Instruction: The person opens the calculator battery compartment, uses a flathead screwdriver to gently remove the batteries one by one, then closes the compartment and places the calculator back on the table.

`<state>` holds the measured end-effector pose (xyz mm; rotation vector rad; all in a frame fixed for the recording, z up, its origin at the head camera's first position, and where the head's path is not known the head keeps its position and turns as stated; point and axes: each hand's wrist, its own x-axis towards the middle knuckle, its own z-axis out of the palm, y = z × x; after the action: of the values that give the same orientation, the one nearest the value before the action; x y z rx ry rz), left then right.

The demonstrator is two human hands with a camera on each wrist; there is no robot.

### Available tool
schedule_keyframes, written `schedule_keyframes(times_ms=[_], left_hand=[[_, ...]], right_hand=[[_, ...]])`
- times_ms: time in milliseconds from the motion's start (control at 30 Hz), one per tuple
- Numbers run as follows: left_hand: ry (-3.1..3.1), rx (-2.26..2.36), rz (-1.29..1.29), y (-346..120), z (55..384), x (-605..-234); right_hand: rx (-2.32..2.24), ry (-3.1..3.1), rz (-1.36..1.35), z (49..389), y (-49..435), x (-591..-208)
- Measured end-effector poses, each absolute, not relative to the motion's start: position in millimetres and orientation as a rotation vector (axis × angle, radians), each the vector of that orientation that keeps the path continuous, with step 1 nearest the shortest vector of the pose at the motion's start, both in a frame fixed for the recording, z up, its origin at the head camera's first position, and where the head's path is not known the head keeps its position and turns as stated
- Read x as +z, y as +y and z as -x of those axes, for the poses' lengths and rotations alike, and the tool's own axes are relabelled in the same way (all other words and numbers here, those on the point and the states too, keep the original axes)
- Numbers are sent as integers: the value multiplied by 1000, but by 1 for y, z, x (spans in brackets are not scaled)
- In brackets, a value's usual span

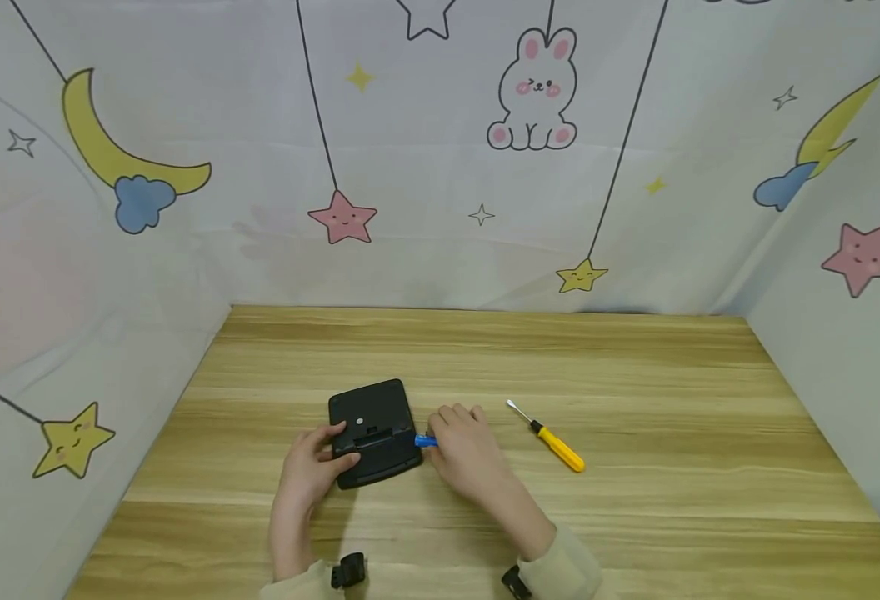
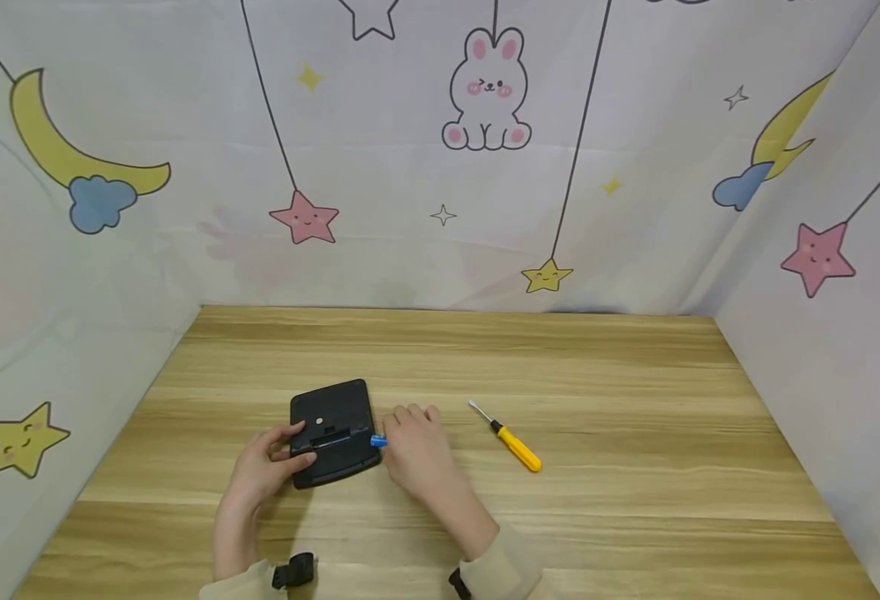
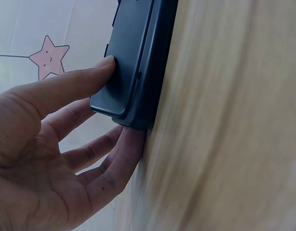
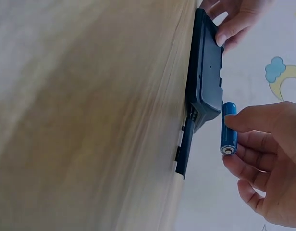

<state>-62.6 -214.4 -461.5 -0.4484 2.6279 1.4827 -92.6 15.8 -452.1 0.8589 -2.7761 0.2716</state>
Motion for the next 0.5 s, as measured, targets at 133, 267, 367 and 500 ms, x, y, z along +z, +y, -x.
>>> schedule_keyframes(times_ms=[133, 267, 367, 500], left_hand=[[2635, 1475, 441, -214, 63, -461], [2635, 1461, 450, -214, 63, -462], [2630, 1464, 450, -214, 63, -462], [2625, 1478, 439, -215, 64, -462]], right_hand=[[318, -2780, -840, 92, 21, -452], [346, -2803, -820, 92, 26, -454], [356, -2807, -801, 93, 30, -454], [364, -2803, -778, 94, 35, -453]])
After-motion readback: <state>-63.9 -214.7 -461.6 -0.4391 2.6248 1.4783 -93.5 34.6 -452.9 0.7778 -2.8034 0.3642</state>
